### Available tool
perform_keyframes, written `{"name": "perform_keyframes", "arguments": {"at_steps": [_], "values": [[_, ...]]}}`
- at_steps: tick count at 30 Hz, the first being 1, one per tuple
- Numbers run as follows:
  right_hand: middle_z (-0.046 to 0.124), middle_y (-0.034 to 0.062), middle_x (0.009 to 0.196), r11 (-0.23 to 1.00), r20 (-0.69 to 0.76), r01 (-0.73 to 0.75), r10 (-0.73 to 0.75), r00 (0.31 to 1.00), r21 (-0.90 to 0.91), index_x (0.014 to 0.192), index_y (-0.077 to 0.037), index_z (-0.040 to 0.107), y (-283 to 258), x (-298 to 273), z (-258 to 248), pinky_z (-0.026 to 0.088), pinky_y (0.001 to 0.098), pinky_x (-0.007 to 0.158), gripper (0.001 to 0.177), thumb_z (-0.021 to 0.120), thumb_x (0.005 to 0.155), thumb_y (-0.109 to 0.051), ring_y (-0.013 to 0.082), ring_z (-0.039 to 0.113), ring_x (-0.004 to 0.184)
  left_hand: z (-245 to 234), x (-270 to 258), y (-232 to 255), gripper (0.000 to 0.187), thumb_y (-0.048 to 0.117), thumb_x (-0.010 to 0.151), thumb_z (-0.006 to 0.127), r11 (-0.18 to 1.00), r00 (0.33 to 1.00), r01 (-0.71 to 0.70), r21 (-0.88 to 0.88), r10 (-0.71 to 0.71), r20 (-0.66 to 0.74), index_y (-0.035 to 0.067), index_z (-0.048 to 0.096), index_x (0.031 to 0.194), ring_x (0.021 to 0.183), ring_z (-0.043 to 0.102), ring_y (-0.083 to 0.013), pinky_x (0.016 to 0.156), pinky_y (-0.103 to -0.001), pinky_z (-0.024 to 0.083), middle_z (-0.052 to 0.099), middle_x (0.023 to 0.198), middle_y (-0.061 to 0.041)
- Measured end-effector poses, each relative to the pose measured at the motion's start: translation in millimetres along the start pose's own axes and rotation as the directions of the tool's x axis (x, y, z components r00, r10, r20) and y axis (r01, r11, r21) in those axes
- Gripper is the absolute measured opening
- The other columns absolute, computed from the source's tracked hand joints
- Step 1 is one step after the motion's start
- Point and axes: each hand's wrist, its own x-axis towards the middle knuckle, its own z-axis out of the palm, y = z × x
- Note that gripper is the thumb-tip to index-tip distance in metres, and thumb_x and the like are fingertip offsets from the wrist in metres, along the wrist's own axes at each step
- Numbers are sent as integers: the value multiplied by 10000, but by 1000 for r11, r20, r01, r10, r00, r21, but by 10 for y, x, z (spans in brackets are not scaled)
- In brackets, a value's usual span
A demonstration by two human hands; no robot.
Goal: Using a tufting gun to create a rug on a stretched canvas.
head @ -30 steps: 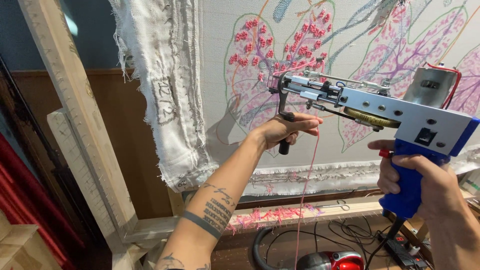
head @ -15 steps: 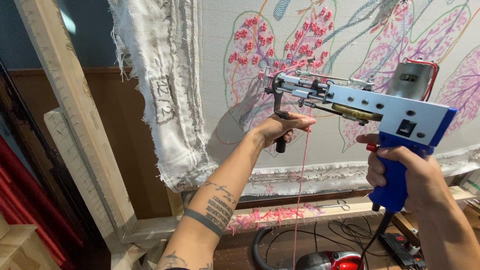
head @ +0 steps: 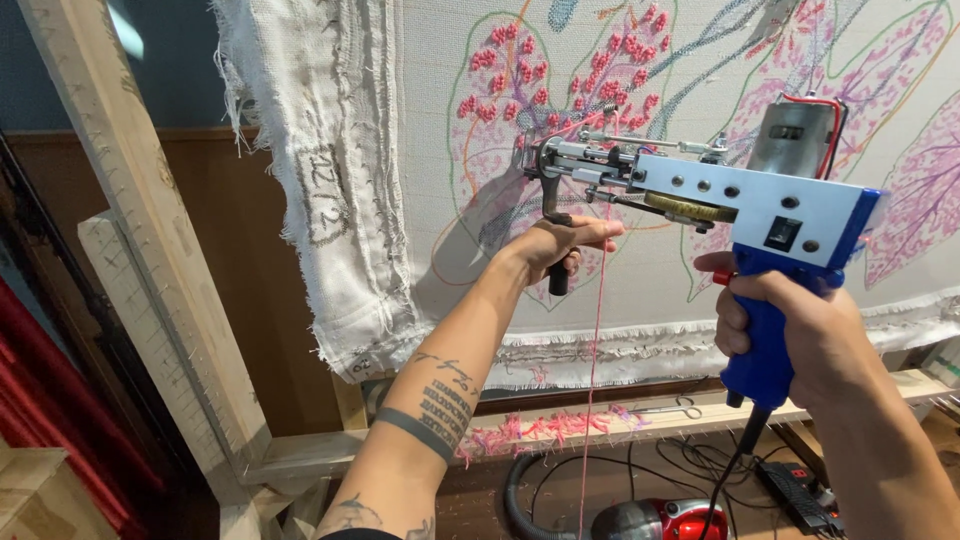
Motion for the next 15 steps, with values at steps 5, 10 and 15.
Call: {"name": "perform_keyframes", "arguments": {"at_steps": [5,10,15], "values": [[449,71,547,1000,-26,-14,15,1000,22,992,22,609,19,58,251,307,254,387,267,504,754,-36,161,408,423,-75,50,26,441,399,673,663,999,994,35,40,-30,-110,51,653,943,389,322,-20,335,-168,256,617,759,-27],[439,76,565,995,-15,-9,10,1000,101,941,35,594,23,82,535,310,259,411,193,491,790,-27,157,394,427,-242,147,2,557,469,609,663,991,957,133,30,-121,-262,125,663,1048,383,304,-31,345,-162,273,652,872,-26],[440,75,566,994,-26,-4,7,1000,109,916,21,570,91,151,551,315,261,407,153,502,789,-31,157,402,427,-283,180,8,541,459,637,654,988,953,152,15,-142,-268,131,654,1068,367,287,-22,340,-161,247,671,891,-5]]}}
